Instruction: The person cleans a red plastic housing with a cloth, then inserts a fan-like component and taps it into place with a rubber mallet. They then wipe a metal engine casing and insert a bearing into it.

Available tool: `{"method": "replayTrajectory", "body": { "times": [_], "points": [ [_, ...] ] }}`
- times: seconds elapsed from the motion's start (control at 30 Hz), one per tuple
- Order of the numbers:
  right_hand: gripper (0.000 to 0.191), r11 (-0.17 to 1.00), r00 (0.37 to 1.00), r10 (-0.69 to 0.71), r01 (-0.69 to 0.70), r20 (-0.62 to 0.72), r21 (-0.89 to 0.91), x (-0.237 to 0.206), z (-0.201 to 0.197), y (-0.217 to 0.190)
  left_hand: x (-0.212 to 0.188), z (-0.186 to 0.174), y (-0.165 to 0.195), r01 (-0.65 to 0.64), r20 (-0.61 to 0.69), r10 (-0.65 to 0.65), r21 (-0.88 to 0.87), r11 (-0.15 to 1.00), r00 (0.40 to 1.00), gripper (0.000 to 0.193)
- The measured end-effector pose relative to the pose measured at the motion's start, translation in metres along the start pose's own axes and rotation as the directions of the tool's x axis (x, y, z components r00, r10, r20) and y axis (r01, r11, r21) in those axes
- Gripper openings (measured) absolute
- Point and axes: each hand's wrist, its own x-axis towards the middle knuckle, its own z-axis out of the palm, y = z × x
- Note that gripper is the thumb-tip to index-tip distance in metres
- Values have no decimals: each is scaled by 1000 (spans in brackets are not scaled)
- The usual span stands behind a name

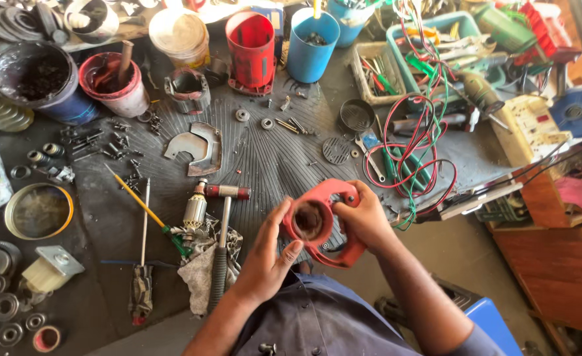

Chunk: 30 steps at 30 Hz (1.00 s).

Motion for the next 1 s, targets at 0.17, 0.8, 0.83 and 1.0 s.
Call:
{"method": "replayTrajectory", "body": {
  "times": [0.17,0.8,0.83,1.0],
  "points": [
    [25,911,975,109,-176,194,373,5,4,9,5,-23,2,86,-36,-85,29,996,996,71],
    [14,551,841,-34,-435,540,712,-25,4,57,0,-31,11,206,59,-200,-112,972,978,51],
    [16,560,831,-94,-411,548,719,-27,4,57,0,-30,11,236,64,-231,-92,967,971,52],
    [17,617,841,-81,-379,534,690,-31,2,61,-4,-25,7,191,40,-189,-64,980,981,54]
  ]
}}
